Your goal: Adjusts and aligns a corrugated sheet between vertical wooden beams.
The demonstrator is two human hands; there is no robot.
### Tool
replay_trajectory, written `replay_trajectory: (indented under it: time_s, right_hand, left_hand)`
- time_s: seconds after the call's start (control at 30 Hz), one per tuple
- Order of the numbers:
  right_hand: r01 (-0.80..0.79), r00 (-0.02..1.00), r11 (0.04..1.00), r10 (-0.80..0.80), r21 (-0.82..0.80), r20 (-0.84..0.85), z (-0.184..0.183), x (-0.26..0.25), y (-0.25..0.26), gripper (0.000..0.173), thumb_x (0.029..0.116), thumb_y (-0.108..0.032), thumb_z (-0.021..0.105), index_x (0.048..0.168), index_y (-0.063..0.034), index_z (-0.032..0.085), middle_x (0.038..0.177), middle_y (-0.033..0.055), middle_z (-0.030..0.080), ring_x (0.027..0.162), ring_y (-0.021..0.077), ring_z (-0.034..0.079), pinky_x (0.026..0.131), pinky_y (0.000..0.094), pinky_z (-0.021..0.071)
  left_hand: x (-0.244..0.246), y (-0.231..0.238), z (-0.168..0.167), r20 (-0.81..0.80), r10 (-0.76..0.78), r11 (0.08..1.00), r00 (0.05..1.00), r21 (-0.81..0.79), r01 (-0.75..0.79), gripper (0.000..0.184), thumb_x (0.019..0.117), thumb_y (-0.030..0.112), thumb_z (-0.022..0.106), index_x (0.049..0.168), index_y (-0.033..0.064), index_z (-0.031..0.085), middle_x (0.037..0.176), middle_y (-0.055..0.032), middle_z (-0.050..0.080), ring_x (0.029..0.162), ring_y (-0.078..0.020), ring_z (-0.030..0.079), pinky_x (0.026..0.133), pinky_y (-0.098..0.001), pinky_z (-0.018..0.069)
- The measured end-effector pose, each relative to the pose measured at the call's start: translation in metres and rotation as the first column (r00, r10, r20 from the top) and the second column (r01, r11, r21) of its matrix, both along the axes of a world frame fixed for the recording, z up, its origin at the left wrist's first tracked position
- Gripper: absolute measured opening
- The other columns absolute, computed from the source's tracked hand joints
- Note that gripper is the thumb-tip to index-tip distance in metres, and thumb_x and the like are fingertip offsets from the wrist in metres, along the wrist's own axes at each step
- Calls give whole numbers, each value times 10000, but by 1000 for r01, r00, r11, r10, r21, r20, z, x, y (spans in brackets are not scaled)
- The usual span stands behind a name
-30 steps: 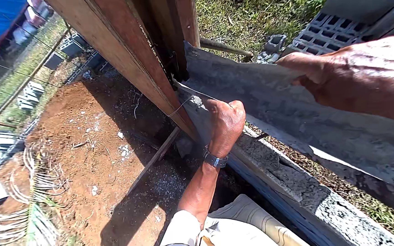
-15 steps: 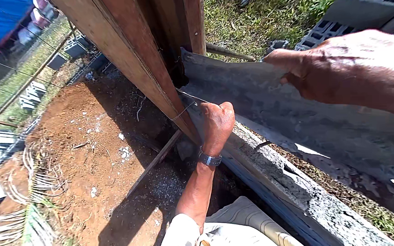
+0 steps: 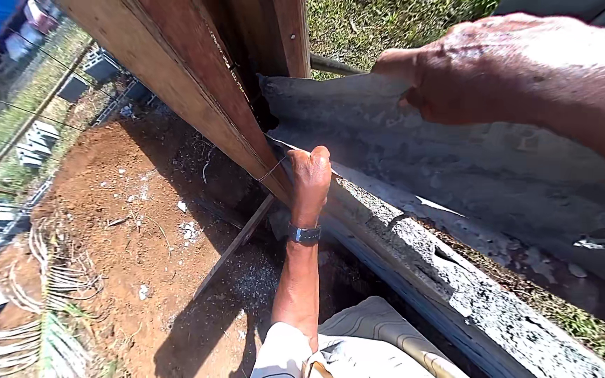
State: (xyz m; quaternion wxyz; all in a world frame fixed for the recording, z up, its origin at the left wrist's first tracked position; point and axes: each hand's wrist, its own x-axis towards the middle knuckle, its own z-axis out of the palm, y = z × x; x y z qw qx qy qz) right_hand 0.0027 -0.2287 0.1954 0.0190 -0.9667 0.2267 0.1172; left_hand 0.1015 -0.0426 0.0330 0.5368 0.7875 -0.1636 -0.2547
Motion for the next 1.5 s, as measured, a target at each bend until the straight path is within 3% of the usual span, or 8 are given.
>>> replay_trajectory:
  time_s: [0.2,0.33,0.63,0.8,1.07,1.23,1.4,1.5]
  right_hand:
    - [30,1000,1000,-30,-5,10,5,10,10,457,964,-140,611,1393,-278,535,853,199,636,809,473,650,585,642,479]
    - [-46,998,995,50,-86,49,2,5,21,382,1010,-152,499,1378,-247,538,755,164,585,708,435,640,517,571,457]
    - [-5,1000,1000,5,-21,-15,0,11,9,496,992,-148,556,1458,-307,492,779,168,608,744,438,644,543,593,466]
    - [-57,998,998,56,36,37,-1,12,-6,398,976,-153,601,1352,-277,558,803,150,625,744,417,651,562,602,482]
    - [-76,991,995,67,69,119,-22,14,-18,375,925,-111,686,1267,-220,579,874,177,643,805,439,657,599,632,491]
    - [4,998,997,-8,73,64,-11,20,-11,400,919,-142,678,1298,-217,574,935,203,647,878,466,651,627,670,481]
    - [-69,978,980,29,186,206,-17,15,-8,414,953,-54,637,1365,-86,604,1171,224,648,1077,422,622,844,641,477]
    - [17,964,951,-97,309,246,-28,10,-7,247,983,-47,602,1210,40,647,1041,231,654,984,358,628,843,542,482]
  left_hand:
    - [3,1,-1,23,45,999,999,-19,-44,340,905,302,589,1193,130,531,901,-111,591,757,-235,591,515,-401,449]
    - [4,-7,2,41,61,998,997,10,-61,485,949,337,553,1388,141,488,1142,-141,632,980,-274,626,666,-491,526]
    - [13,-3,6,-30,44,999,999,22,-43,265,898,295,598,1093,119,562,839,-108,570,698,-227,568,506,-399,436]
    - [12,1,1,-29,26,999,999,30,-26,184,911,309,589,976,140,554,707,-62,507,543,-178,497,428,-332,374]
    - [12,3,2,-5,35,998,999,-55,-35,342,959,362,537,1142,80,599,1101,-130,636,1035,-278,615,762,-507,519]
    - [-24,16,-13,-226,-43,851,973,-519,-83,616,1036,658,365,1486,258,493,1439,-31,560,1283,-220,560,986,-518,538]
    - [-76,32,-6,-521,-365,757,772,-648,-80,814,905,845,365,1492,284,422,1360,-62,608,1146,-246,657,873,-482,602]
    - [-90,39,3,-466,-453,736,760,-676,24,629,994,690,441,1460,269,474,1363,-27,609,1186,-220,640,904,-482,599]
